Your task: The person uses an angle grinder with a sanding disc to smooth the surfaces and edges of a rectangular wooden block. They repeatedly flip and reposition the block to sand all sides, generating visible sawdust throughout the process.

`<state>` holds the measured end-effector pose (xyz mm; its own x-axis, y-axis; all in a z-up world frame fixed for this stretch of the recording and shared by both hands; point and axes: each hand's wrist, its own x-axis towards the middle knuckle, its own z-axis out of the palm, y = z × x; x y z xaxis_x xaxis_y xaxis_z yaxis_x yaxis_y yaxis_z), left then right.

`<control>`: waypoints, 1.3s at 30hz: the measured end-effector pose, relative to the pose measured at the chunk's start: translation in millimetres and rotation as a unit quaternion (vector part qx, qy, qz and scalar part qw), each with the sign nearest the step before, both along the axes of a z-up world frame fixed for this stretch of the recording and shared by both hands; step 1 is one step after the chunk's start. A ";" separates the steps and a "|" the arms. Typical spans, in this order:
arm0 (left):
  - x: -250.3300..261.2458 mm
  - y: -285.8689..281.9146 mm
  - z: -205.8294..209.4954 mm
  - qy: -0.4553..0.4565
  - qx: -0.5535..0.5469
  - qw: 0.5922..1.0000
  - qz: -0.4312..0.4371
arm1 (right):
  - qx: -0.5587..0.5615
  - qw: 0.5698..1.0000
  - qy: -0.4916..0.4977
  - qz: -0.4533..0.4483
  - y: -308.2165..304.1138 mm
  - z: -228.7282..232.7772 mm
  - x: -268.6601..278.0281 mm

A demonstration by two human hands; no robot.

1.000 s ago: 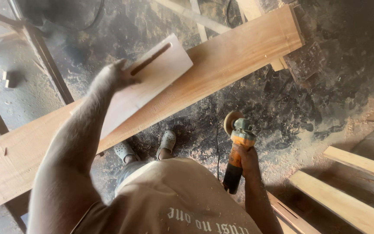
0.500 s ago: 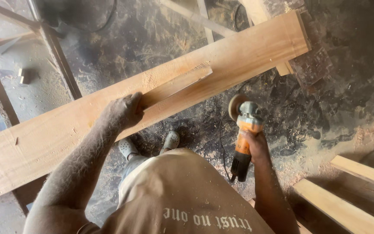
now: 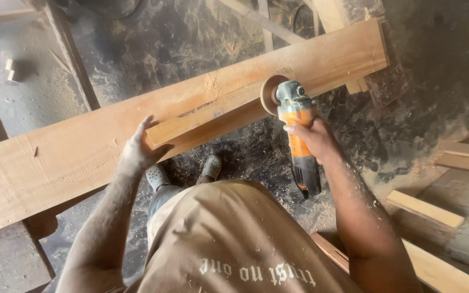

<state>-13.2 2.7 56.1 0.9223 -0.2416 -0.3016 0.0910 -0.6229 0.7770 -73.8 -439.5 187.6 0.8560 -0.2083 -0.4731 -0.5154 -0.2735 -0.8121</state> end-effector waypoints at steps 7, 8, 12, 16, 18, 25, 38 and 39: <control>21.1 -3.6 -9.2 0.121 0.060 0.990 -0.047 | -0.098 0.989 0.110 0.005 65.7 11.5 25.7; 22.6 -2.7 -10.9 0.112 0.054 0.991 -0.055 | -0.090 0.989 0.117 0.010 78.5 13.1 24.9; 19.8 6.3 -24.3 0.021 -0.032 0.997 -0.062 | -0.153 0.978 0.072 0.123 132.1 15.1 19.1; 20.2 9.3 -33.0 -0.036 -0.016 0.996 -0.082 | -0.111 0.971 0.052 0.205 182.3 13.1 19.0; 21.7 9.7 -31.5 -0.046 -0.024 0.995 -0.085 | -0.096 0.969 0.028 0.226 207.7 14.0 21.5; 22.1 11.8 -16.8 -0.040 -0.065 0.994 -0.072 | -0.153 0.956 0.070 0.240 248.9 30.5 25.6; 37.9 0.6 -9.2 0.114 0.132 0.978 -0.115 | -0.142 0.983 0.113 0.002 79.0 20.5 55.8; 38.8 -0.6 -9.9 0.154 0.157 0.969 -0.115 | -0.138 0.982 0.129 -0.014 65.9 19.9 61.0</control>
<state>25.6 2.1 46.1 0.7103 -0.2814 -0.6452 0.1194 -0.8552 0.5044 -12.7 -373.6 207.5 0.7067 -0.3811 -0.5961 -0.7052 -0.4470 -0.5503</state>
